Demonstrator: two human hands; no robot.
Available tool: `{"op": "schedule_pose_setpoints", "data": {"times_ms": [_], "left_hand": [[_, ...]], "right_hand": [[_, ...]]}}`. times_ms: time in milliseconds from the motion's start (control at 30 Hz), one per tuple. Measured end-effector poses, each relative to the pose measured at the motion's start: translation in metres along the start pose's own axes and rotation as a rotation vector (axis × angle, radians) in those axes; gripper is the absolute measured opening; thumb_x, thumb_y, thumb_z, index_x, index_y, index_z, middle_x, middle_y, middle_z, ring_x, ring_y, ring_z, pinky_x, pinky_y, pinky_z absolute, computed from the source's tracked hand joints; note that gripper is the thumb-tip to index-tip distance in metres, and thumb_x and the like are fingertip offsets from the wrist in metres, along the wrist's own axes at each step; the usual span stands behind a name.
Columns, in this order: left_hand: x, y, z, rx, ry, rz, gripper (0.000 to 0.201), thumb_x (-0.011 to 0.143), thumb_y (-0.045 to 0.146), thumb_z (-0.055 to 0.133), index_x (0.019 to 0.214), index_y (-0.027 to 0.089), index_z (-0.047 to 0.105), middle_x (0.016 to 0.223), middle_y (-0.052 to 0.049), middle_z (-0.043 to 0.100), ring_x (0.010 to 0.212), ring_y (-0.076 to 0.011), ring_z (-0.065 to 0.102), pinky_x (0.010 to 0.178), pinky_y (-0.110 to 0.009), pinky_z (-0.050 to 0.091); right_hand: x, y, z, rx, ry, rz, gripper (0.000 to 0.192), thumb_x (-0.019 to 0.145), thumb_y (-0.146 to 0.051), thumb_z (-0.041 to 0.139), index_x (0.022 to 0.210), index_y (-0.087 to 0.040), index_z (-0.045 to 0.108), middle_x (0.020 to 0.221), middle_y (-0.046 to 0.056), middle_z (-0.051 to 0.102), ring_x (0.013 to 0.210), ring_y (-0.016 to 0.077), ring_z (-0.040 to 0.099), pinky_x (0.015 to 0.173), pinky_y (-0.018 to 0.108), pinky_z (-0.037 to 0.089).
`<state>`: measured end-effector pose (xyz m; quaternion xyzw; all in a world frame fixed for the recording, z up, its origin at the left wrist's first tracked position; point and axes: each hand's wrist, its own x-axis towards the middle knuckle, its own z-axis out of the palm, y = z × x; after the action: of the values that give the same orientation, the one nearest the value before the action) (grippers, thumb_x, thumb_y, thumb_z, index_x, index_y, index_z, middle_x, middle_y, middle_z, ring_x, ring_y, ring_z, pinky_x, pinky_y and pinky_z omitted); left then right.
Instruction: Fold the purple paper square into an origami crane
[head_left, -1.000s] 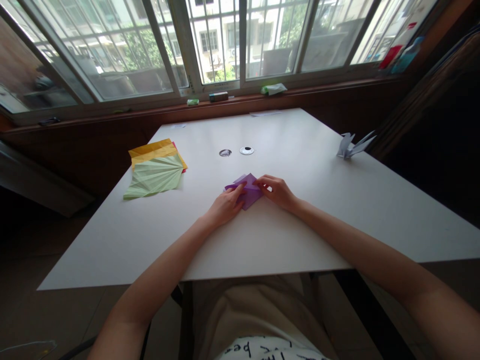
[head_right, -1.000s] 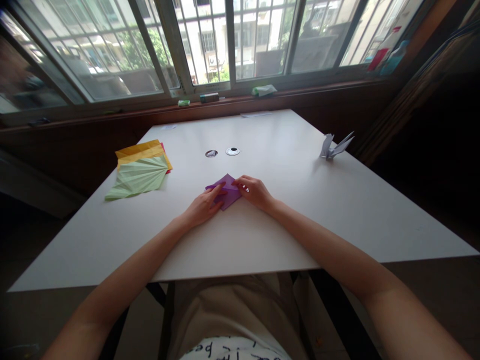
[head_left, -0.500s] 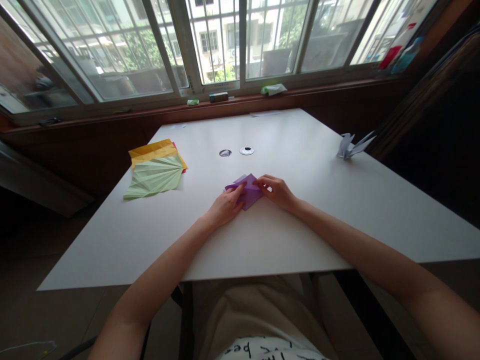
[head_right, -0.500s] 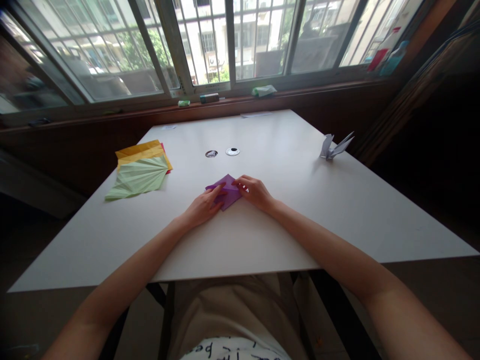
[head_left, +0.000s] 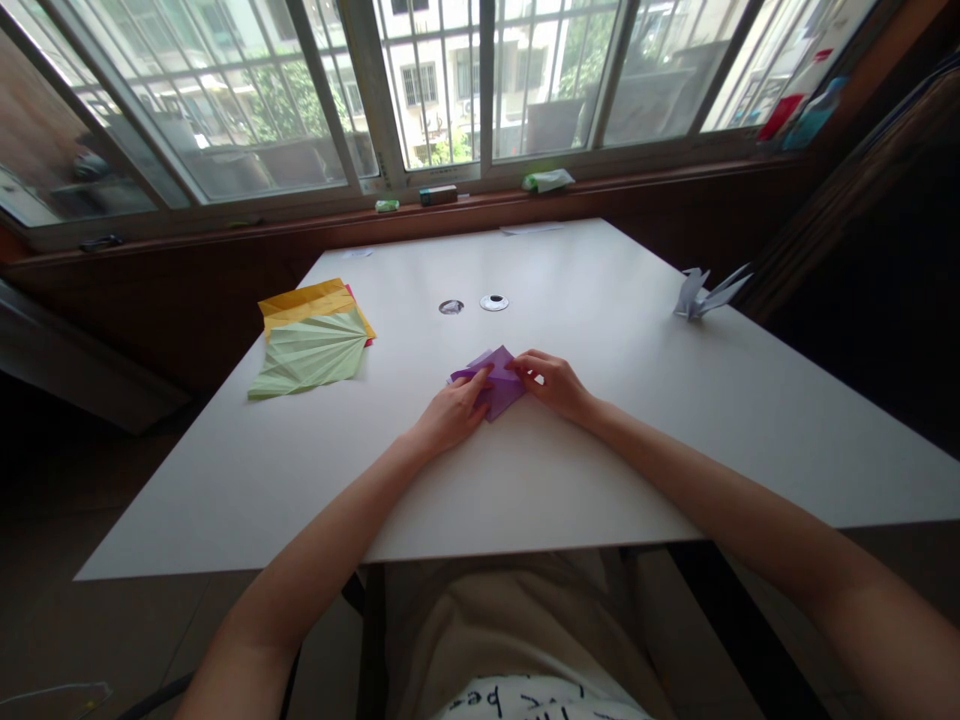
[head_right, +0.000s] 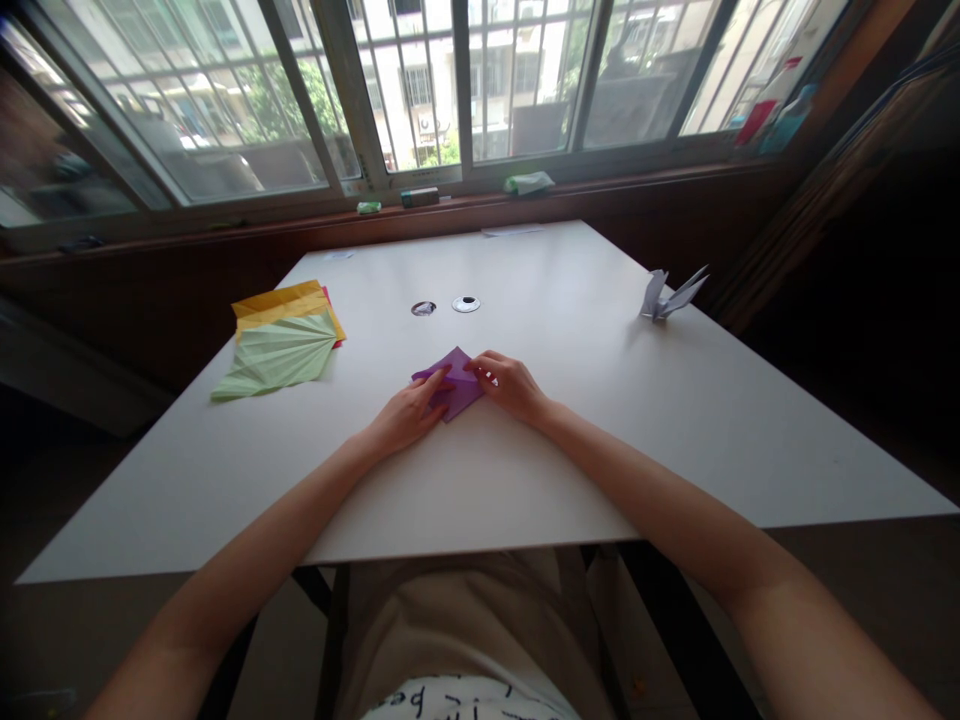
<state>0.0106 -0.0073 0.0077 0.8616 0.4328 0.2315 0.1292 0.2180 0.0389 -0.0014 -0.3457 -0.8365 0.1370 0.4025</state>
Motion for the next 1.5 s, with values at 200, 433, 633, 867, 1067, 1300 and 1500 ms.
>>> {"op": "schedule_pose_setpoints", "data": {"times_ms": [200,433,633,867,1067,1300,1500], "left_hand": [[0.0007,0.0012,-0.0001,-0.012,-0.014,-0.015,0.061,0.080,0.018,0.046,0.137,0.015,0.024,0.119,-0.009,0.059,0.111,-0.0231,0.051,0.094,-0.041,0.043],[0.0003,0.0006,-0.0001,-0.014,-0.009,-0.010,0.061,0.081,0.019,0.045,0.138,0.016,0.023,0.119,-0.009,0.059,0.111,-0.0229,0.051,0.093,-0.040,0.043],[0.0009,-0.0006,0.0003,0.006,0.007,-0.034,0.062,0.081,0.020,0.046,0.138,0.016,0.022,0.119,-0.009,0.059,0.110,-0.0225,0.052,0.093,-0.040,0.043],[0.0003,-0.0024,0.0002,0.017,0.044,-0.074,0.065,0.081,0.021,0.046,0.139,0.018,0.018,0.113,-0.007,0.062,0.105,-0.0208,0.055,0.091,-0.037,0.045],[0.0005,-0.0031,0.0006,0.044,0.102,-0.089,0.063,0.082,0.025,0.048,0.138,0.019,0.020,0.108,-0.007,0.064,0.100,-0.0206,0.057,0.087,-0.036,0.046],[0.0000,-0.0020,-0.0019,0.054,0.102,-0.101,0.074,0.076,0.046,0.056,0.136,0.017,0.025,0.109,-0.010,0.062,0.100,-0.0231,0.057,0.087,-0.038,0.045],[-0.0003,-0.0031,-0.0009,0.071,0.101,-0.083,0.052,0.081,0.039,0.052,0.127,0.018,0.038,0.108,-0.008,0.062,0.100,-0.0211,0.056,0.086,-0.035,0.046]], "right_hand": [[-0.0001,0.0013,0.0000,-0.046,-0.041,0.006,0.022,0.080,-0.013,0.047,0.090,-0.020,0.065,0.088,0.005,0.064,0.068,0.0127,0.058,0.063,0.026,0.047],[-0.0006,0.0023,0.0006,-0.048,-0.063,-0.003,0.022,0.078,-0.013,0.049,0.090,-0.020,0.065,0.087,0.004,0.064,0.069,0.0132,0.058,0.064,0.026,0.047],[0.0000,0.0042,0.0018,-0.087,-0.078,-0.033,0.018,0.077,-0.013,0.051,0.084,-0.019,0.067,0.086,0.006,0.064,0.079,0.0172,0.059,0.073,0.030,0.048],[0.0000,0.0038,0.0022,-0.083,-0.069,-0.048,0.018,0.078,-0.017,0.053,0.091,-0.020,0.066,0.092,0.007,0.064,0.083,0.0183,0.060,0.075,0.033,0.050],[-0.0010,0.0021,0.0010,-0.067,-0.092,-0.126,0.035,0.071,-0.036,0.067,0.103,-0.021,0.064,0.097,0.009,0.063,0.087,0.0210,0.060,0.076,0.035,0.051],[-0.0016,-0.0013,0.0016,-0.063,-0.081,-0.129,0.049,0.070,-0.039,0.068,0.115,-0.021,0.057,0.103,0.010,0.060,0.089,0.0213,0.061,0.077,0.034,0.052],[-0.0027,0.0036,0.0058,-0.078,-0.056,-0.117,0.041,0.075,-0.027,0.061,0.116,-0.023,0.056,0.106,0.009,0.059,0.090,0.0208,0.061,0.076,0.034,0.054]]}}
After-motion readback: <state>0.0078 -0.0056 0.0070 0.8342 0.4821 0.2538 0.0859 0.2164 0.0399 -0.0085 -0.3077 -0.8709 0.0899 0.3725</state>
